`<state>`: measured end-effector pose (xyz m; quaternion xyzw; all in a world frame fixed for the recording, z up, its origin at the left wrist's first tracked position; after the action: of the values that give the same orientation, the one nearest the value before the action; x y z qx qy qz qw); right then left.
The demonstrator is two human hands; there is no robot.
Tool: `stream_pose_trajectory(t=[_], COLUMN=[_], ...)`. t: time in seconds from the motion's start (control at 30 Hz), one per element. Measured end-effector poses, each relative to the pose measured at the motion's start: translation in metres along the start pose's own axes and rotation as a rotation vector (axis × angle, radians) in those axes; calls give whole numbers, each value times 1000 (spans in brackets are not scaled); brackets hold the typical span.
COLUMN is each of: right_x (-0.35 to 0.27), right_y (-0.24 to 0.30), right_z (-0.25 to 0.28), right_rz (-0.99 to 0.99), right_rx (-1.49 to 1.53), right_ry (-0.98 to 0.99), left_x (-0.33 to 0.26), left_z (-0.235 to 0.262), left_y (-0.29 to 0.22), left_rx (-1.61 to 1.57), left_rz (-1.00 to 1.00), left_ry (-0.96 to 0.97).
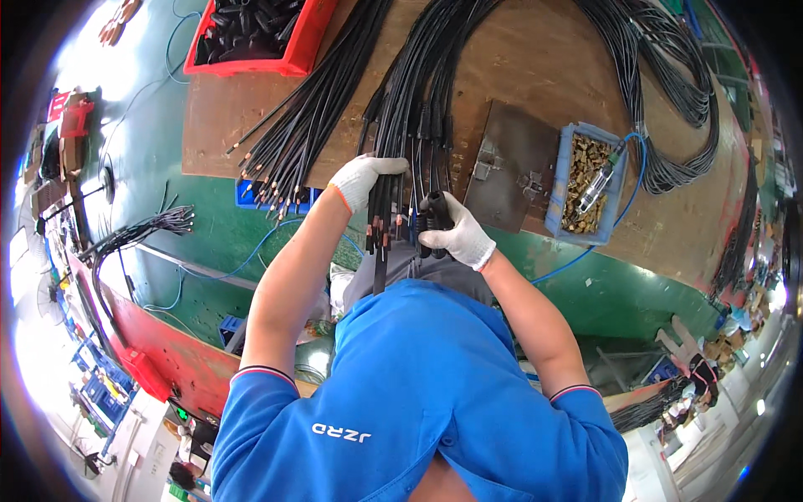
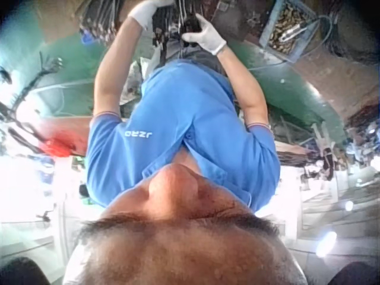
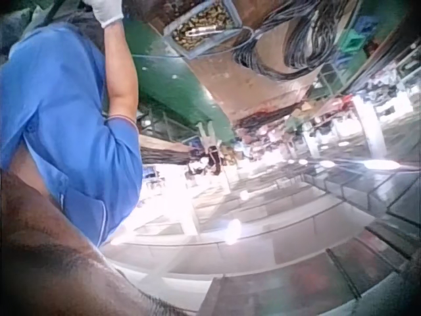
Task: The person repeatedly picks up black plastic connectors from a red bin and slides them onto the ends of black cables. The person handles the cables and connectors by hand, organizing them on a wooden workbench in a factory setting.
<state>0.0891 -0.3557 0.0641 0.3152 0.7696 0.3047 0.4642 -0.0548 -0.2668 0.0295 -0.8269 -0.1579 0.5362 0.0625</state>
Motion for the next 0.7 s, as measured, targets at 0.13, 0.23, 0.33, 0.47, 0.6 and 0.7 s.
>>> stream_pose_trajectory(t=[0.13,0.23,0.33,0.47,0.6,0.7], right_x=[-12,-19,-26,-30,-29,-26], right_y=[-5,-19,-21,-17,-31,-30], right_z=[-9,-12,-17,-21,-13,-11], right_rz=[-72,-123,-134,-134,-195,-209], right_rx=[-71,-78,-42,-3,148,228], right_ry=[68,100,95,45,-12,-68], left_x=[-6,1,8,13,6,11], left_z=[-13,-12,-10,-7,-13,-16], left_y=[2,4,5,9,6,9], left_rx=[-78,-98,-89,-54,-30,-19], left_rz=[-27,-79,-126,-151,-150,-124], left_ry=[0,-3,7,-9,-42,-30])
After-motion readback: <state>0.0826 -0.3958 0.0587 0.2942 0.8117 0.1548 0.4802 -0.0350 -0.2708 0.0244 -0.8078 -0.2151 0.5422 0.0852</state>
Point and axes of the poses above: each hand's wrist, its own x-axis towards the middle knuckle, its own z-axis out of the back of the hand, y = z × x, the point moved 10 cm from there along x, towards the middle knuckle, and after that the axes turned 7 degrees about -x, right-handed, at the moved point
